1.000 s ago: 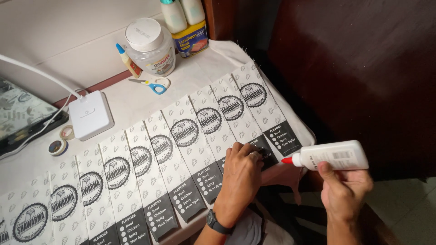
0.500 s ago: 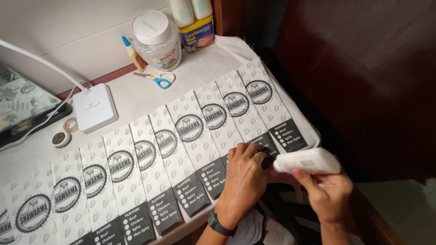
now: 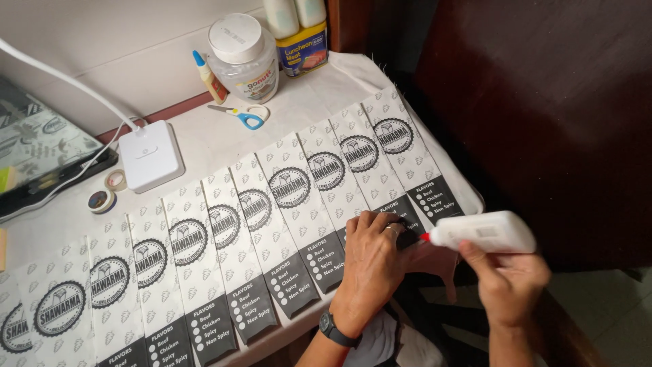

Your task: Apply glue to the edges of paper sleeves and fold them to seal

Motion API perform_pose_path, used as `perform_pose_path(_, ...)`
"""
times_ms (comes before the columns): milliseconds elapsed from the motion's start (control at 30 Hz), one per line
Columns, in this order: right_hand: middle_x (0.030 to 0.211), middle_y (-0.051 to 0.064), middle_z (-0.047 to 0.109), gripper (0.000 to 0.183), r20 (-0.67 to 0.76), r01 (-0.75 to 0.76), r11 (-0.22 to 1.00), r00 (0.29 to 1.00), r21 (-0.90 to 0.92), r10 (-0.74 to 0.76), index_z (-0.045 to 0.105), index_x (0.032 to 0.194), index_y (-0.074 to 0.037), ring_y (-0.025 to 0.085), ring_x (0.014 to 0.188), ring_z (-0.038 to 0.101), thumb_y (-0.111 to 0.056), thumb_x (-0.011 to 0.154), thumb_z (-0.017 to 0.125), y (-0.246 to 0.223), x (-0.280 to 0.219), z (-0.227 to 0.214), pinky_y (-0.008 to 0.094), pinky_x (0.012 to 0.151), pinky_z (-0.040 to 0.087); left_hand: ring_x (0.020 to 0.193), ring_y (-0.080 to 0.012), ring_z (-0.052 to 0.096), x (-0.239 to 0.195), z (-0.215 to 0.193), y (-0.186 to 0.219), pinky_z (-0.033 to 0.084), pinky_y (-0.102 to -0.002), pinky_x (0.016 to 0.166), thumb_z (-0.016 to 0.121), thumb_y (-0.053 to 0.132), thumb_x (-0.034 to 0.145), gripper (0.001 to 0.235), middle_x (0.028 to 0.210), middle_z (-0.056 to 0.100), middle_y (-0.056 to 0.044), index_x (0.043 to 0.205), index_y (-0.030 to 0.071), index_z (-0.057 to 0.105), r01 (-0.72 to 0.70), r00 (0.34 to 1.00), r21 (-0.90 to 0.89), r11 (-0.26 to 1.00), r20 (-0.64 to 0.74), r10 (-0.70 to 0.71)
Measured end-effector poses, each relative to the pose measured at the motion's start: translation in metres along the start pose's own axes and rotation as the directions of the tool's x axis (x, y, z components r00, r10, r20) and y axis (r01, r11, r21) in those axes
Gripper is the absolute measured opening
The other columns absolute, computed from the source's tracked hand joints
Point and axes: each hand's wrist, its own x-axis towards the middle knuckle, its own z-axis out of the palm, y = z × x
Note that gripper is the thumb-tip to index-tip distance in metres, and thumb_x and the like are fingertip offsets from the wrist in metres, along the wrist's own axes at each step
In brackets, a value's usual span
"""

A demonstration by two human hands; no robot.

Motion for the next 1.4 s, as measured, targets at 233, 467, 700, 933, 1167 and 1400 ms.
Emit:
perform_pose_path(233,0.111,0.027,0.069,0.027,-0.092,0.133,0.953,0.989,0.273,-0.112,0.066,0.103,0.012,0.038,0.102,0.072,0.002,0.083,0.081,0.021,0.004,-0.005,0.046,0.087,0.069,0.093,-0.0277,0.054,0.001,0.01,0.001,0.038,-0.043,0.081,0.079,0.026,0.079,0.022,0.104,0.074,-0.002,0.093,0.009,0.077,0.08,0.994,-0.042,0.996,-0.078,-0.083)
perform_pose_path(467,0.102,0.022,0.073,0.031,0.088,-0.126,0.955,0.99,0.268,0.106,0.069,0.104,0.013,0.029,0.09,0.072,0.001,0.078,0.081,-0.002,-0.011,0.017,0.037,0.086,0.064,0.094,-0.0295,0.054,0.003,0.005,0.003,0.037,-0.044,0.079,0.064,0.012,0.087,0.018,0.103,0.072,-0.005,0.097,0.008,0.078,0.114,0.99,-0.111,0.987,-0.068,-0.122)
perform_pose_path(700,0.112,0.021,0.07,0.036,-0.052,0.011,0.967,0.999,0.255,0.002,0.067,0.113,0.012,0.029,0.099,0.071,-0.001,0.083,0.082,0.023,0.01,0.007,0.039,0.092,0.064,0.095,-0.0297,0.053,0.001,0.002,-0.003,0.037,-0.044,0.08,0.068,0.027,0.081,0.029,0.11,0.07,-0.004,0.101,0.008,0.075,0.072,0.997,-0.08,0.994,-0.009,-0.073)
perform_pose_path(933,0.125,0.012,0.067,0.051,-0.096,-0.011,0.804,0.992,0.594,0.084,0.062,0.127,0.002,0.025,0.123,0.068,-0.013,0.082,0.082,0.015,0.019,-0.012,0.043,0.109,0.064,0.096,-0.0338,0.048,-0.002,-0.036,0.007,0.044,-0.043,0.079,0.058,-0.004,0.094,0.016,0.109,0.068,-0.017,0.106,-0.005,0.069,-0.076,0.987,-0.242,0.967,-0.157,0.038)
perform_pose_path(1167,0.122,0.022,0.066,0.052,0.012,-0.076,0.814,0.996,0.576,0.085,0.06,0.123,0.011,0.033,0.118,0.068,-0.013,0.081,0.079,0.006,-0.007,0.014,0.05,0.114,0.059,0.084,-0.0302,0.048,-0.034,-0.05,-0.022,0.043,-0.041,0.074,0.071,0.007,0.089,0.007,0.09,0.067,-0.009,0.084,0.003,0.073,0.09,0.996,0.013,0.996,0.014,-0.09)
perform_pose_path(1400,0.094,0.02,0.073,0.026,0.147,-0.111,0.979,0.985,0.17,0.086,0.071,0.097,0.013,0.029,0.085,0.072,-0.003,0.079,0.08,-0.04,-0.028,0.028,0.036,0.079,0.065,0.087,-0.0308,0.052,-0.038,-0.065,-0.015,0.046,-0.042,0.078,0.071,0.045,0.093,0.044,0.095,0.066,-0.012,0.085,0.002,0.069,0.039,0.999,-0.077,0.996,0.002,-0.039)
